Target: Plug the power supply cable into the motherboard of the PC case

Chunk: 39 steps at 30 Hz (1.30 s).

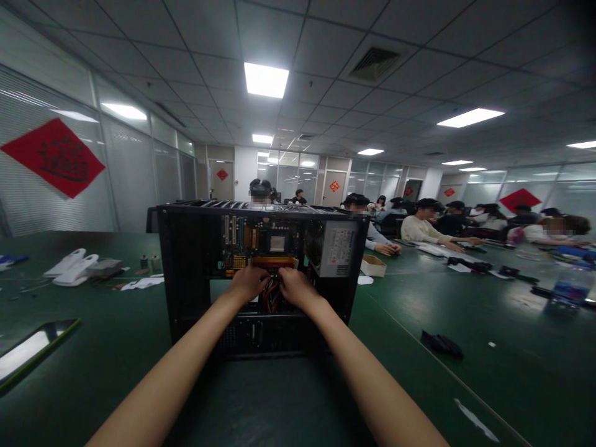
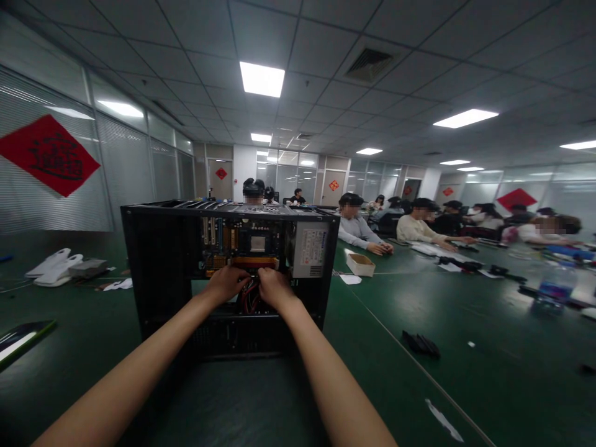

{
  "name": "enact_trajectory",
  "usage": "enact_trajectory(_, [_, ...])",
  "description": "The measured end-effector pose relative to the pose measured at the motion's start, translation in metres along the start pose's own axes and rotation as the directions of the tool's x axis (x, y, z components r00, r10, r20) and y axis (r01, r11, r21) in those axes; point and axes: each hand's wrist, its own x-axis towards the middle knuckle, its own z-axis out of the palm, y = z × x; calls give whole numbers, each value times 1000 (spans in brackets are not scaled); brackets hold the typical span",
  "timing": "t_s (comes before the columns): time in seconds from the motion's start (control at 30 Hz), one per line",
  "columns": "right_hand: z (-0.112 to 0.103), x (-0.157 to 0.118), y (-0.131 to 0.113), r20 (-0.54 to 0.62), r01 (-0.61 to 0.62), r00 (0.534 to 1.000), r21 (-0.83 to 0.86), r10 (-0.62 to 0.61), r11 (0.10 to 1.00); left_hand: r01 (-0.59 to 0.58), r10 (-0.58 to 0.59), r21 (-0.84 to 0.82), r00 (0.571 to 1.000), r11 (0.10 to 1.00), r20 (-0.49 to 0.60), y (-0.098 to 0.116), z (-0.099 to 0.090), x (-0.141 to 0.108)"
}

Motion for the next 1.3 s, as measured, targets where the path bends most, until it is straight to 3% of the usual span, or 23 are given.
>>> enact_trajectory(0.43, [3,4,3,38,-102,994,-33,103,994,-7,4,72,999,997,40,7,-5,-5])
enact_trajectory(1.03, [-9,5,0,66,-85,994,-38,87,996,-22,14,129,998,991,56,11,-14,-6])
enact_trajectory(1.17, [-22,-14,2,-2,-47,999,-6,47,999,-2,3,38,1000,999,-15,24,-17,-31])
enact_trajectory(1.3, [-23,-63,15,-84,57,995,-73,-63,996,43,-78,-216,984,976,-157,37,-8,-63])
